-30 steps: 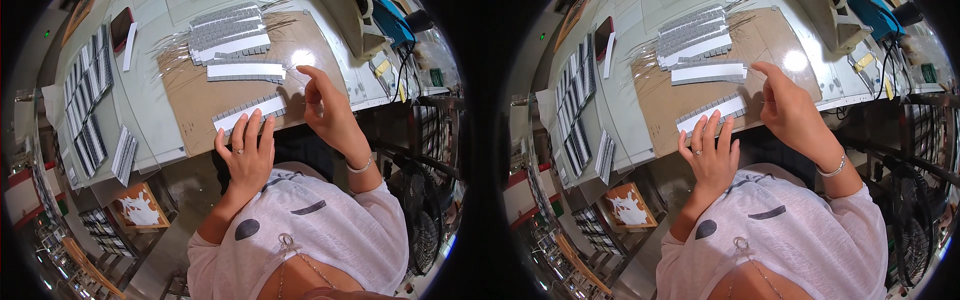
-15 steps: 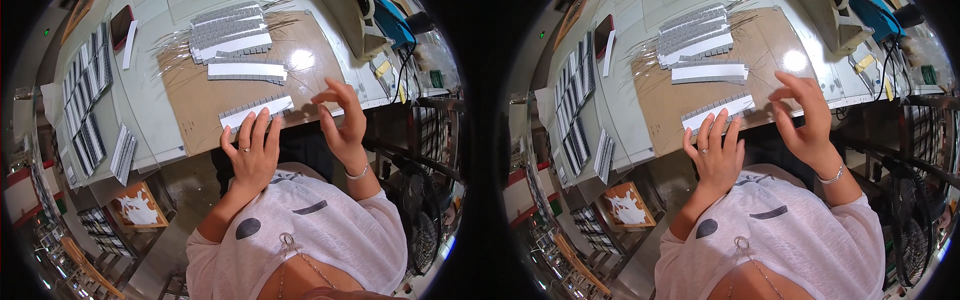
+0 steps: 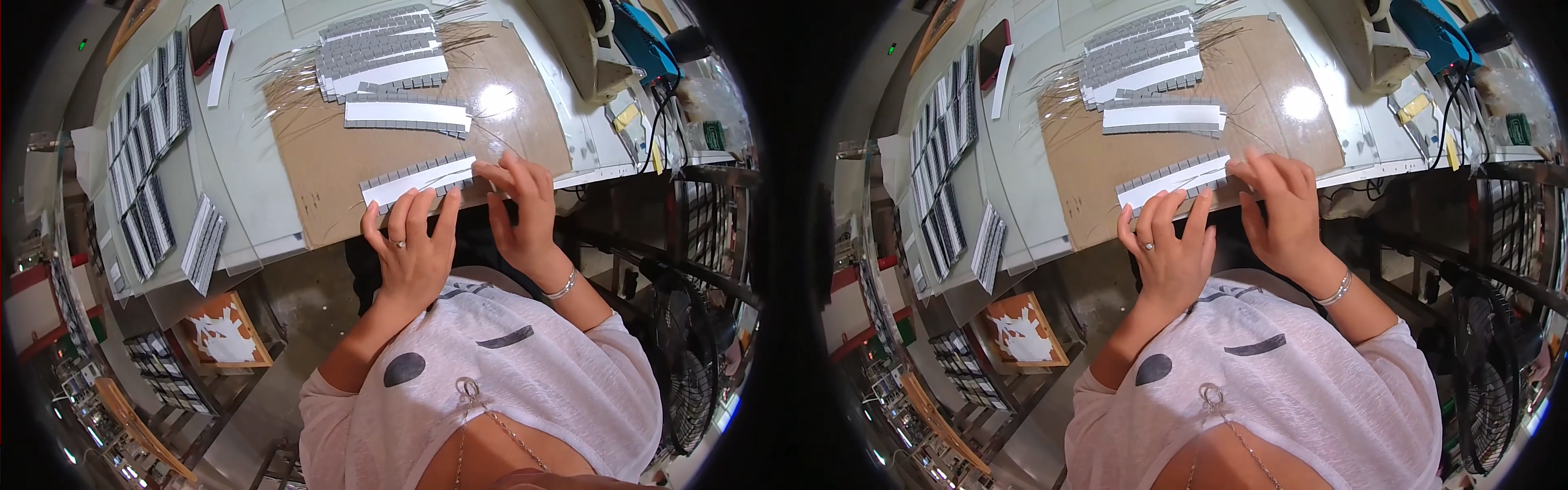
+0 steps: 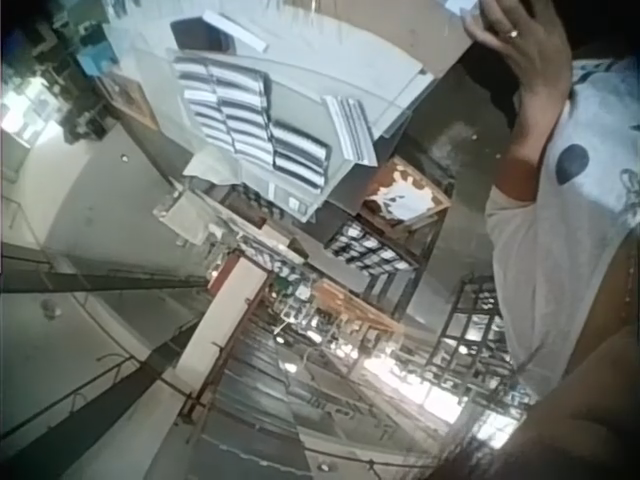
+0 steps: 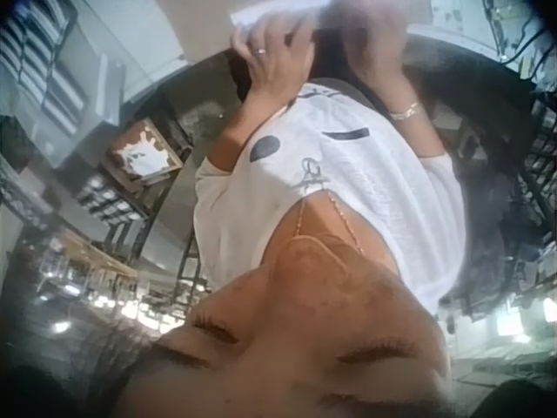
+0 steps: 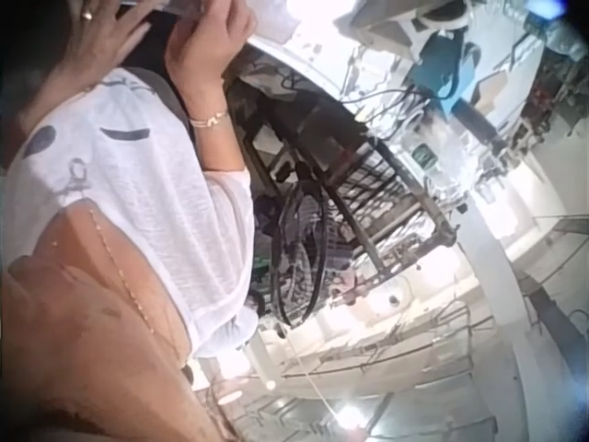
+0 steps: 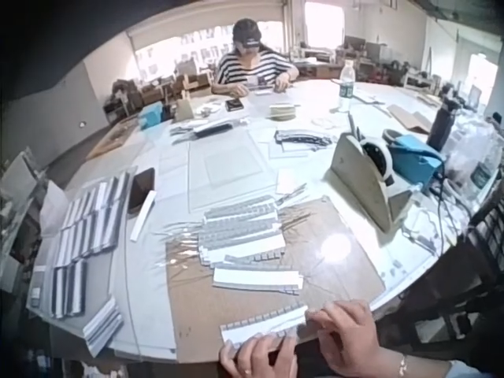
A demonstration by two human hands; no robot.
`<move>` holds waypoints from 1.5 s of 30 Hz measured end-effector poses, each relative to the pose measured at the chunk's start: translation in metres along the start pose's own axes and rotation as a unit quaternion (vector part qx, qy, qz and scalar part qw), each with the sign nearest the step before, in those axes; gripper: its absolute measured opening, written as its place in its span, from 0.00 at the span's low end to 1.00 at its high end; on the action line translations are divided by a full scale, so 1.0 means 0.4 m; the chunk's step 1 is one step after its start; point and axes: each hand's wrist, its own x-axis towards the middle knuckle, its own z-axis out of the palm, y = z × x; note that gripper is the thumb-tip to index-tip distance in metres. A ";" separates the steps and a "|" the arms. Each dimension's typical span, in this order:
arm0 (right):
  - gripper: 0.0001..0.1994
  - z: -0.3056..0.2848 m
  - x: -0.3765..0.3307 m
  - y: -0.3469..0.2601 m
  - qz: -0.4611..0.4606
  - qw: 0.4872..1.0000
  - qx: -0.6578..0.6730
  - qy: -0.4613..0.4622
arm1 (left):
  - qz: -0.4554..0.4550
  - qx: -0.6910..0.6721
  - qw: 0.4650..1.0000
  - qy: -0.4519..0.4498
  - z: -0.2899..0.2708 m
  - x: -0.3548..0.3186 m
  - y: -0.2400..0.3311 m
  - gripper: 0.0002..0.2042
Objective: The person inserts small metal pins into plastic carrier strips by hand as part of an assembly process.
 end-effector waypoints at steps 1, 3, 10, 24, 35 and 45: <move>0.33 -0.010 0.015 -0.017 -0.022 0.996 -0.082 -0.023 | 0.001 0.001 1.000 0.006 0.001 0.001 0.000 0.27; 0.33 -0.002 0.028 -0.018 -0.049 0.995 -0.088 -0.020 | -0.005 -0.006 1.000 0.017 0.002 0.004 0.002 0.23; 0.33 -0.014 0.065 0.001 -0.099 0.994 -0.051 -0.021 | 0.000 -0.017 0.999 0.039 0.013 -0.006 0.000 0.17; 0.25 0.004 0.179 -0.053 -0.163 0.983 -0.008 -0.086 | 0.016 0.018 0.999 0.023 0.030 -0.017 -0.014 0.19; 0.08 0.183 0.275 -0.196 -0.206 0.947 -0.029 -0.245 | -0.118 -0.248 0.956 -0.100 0.025 -0.006 -0.008 0.21; 0.04 0.060 0.219 -0.088 0.013 0.977 0.169 -0.128 | 0.018 -0.004 0.999 0.041 0.029 -0.019 -0.015 0.12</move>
